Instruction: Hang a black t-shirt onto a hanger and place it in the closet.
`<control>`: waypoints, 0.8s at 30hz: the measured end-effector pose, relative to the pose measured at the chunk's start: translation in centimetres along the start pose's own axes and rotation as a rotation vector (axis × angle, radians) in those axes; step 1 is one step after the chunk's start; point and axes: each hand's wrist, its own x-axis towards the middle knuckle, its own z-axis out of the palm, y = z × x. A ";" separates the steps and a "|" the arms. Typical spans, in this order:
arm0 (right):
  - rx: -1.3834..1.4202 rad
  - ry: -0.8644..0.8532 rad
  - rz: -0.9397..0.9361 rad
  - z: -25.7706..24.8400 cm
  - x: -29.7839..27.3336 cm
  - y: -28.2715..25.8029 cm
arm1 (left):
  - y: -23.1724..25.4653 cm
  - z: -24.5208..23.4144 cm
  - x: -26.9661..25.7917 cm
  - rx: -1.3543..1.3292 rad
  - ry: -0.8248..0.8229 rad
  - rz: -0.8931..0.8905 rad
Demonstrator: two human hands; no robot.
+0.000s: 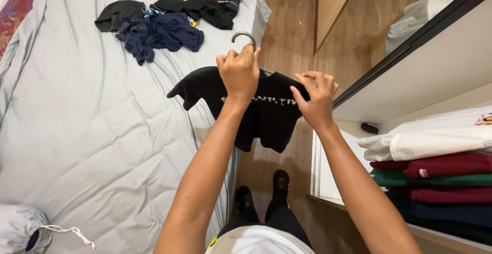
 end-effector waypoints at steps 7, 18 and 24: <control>-0.001 0.023 -0.038 1.6 0.2 0.5 | 0.6 0.0 -0.2 -0.009 -0.012 -0.002; 0.047 -0.024 -0.086 1.0 -1.3 -0.7 | 1.4 0.6 -0.7 -0.059 -0.022 0.008; 0.049 -0.070 -0.011 -1.9 -2.1 2.3 | 0.4 0.4 -0.1 -0.057 -0.035 -0.063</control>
